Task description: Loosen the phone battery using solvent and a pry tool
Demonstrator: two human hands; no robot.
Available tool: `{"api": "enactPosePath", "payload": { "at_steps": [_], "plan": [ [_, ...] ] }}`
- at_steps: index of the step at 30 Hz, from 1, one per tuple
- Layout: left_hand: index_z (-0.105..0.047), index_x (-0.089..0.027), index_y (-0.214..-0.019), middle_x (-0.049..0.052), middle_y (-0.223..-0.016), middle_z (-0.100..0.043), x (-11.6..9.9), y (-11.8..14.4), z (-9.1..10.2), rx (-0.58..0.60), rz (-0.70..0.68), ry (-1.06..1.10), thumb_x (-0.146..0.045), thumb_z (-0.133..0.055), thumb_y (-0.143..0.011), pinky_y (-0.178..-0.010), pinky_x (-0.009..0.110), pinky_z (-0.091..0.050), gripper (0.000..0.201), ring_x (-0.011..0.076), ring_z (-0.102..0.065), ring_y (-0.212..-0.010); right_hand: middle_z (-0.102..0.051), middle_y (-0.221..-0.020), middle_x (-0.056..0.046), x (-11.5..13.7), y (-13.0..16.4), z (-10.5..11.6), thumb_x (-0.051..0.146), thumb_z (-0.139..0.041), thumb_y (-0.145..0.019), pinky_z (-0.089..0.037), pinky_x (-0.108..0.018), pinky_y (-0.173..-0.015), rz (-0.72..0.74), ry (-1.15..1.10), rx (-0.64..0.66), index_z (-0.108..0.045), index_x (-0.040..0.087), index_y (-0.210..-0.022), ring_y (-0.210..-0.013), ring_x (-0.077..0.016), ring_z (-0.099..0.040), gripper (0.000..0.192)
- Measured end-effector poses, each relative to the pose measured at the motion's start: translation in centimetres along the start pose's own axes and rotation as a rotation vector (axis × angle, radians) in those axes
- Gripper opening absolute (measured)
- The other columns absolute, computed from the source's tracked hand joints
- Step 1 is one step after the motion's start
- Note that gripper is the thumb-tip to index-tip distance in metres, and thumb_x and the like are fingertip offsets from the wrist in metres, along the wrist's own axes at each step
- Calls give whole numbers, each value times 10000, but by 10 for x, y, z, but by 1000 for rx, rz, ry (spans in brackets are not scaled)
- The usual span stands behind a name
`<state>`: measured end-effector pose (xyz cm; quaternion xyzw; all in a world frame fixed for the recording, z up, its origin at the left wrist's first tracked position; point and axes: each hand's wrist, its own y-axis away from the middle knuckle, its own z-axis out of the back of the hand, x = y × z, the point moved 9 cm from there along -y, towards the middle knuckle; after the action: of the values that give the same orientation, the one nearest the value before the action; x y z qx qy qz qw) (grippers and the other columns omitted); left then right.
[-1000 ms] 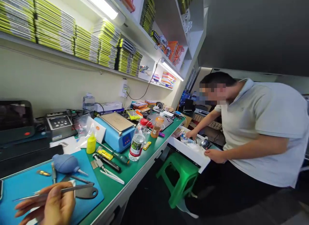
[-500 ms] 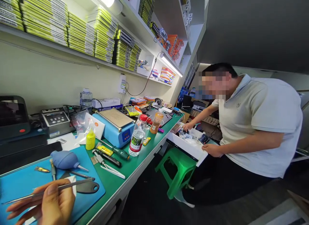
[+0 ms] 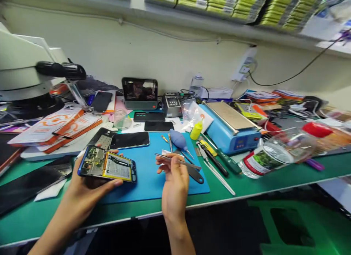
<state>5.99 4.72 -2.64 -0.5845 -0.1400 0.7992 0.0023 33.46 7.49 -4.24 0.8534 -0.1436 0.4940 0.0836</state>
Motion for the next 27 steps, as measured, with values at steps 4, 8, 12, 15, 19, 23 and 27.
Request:
{"api": "enactPosePath", "payload": {
  "at_steps": [4, 8, 12, 15, 19, 23, 27],
  "plan": [
    [-69, -450, -1893, 89, -1683, -729, -15, -3, 5, -38, 10, 56, -838, -951, -873, -1235, 489, -733, 1403, 358, -766, -1522, -792, -1254, -83, 8, 1, 3, 548, -786, -1148, -714, -402, -914, 20, 2, 16, -759, 172, -1335, -1052, -213, -789, 421],
    [-261, -499, -1845, 48, -1774, -665, -16, -3, 5, -6, 15, 40, -818, -960, -877, -1245, 462, -717, 1236, 341, -678, -1633, -792, -1211, -72, 9, 3, 0, 545, -786, -1149, -710, -385, -889, 23, 18, 40, -762, 169, -1302, -1018, -202, -786, 407],
    [-304, -512, -1828, 45, -1834, -602, -3, 0, 21, -8, 89, -86, -664, -988, -895, -1429, 651, -531, 1167, 382, -606, -1698, -792, -1196, -70, 6, 3, -6, 556, -780, -1152, -709, -382, -882, -5, 37, 92, -763, 168, -1290, -1014, -202, -787, 413],
    [-341, -487, -1823, 64, -1897, -517, 11, 0, 37, -15, 130, -220, -641, -925, -923, -1493, 767, -364, 1084, 415, -530, -1751, -792, -1180, -67, 5, 3, -7, 566, -775, -1154, -706, -373, -867, -13, 43, 113, -763, 167, -1283, -997, -197, -785, 419],
    [-482, -328, -1754, 156, -1831, -575, 29, -7, 55, 1, 66, -397, -739, -901, -854, -1444, 785, -439, 1075, 473, -523, -1731, -788, -1148, -58, 4, 4, -9, 563, -772, -1156, -697, -353, -836, -17, 44, 139, -763, 166, -1266, -953, -183, -774, 412],
    [-571, -268, -1681, 186, -1694, -677, 40, -8, 61, 50, 11, -560, -809, -824, -884, -1357, 846, -483, 996, 518, -614, -1584, -783, -1128, -52, 4, 5, -10, 559, -773, -1157, -692, -343, -819, -11, 36, 154, -762, 166, -1252, -932, -176, -767, 405],
    [-557, -305, -1709, 147, -1715, -653, 32, -2, 60, 54, -55, -691, -777, -716, -994, -1333, 802, -489, 871, 487, -610, -1552, -778, -1100, -43, 4, 5, -12, 556, -772, -1159, -684, -331, -800, -15, 39, 177, -761, 165, -1234, -900, -166, -756, 398]
  ]
}}
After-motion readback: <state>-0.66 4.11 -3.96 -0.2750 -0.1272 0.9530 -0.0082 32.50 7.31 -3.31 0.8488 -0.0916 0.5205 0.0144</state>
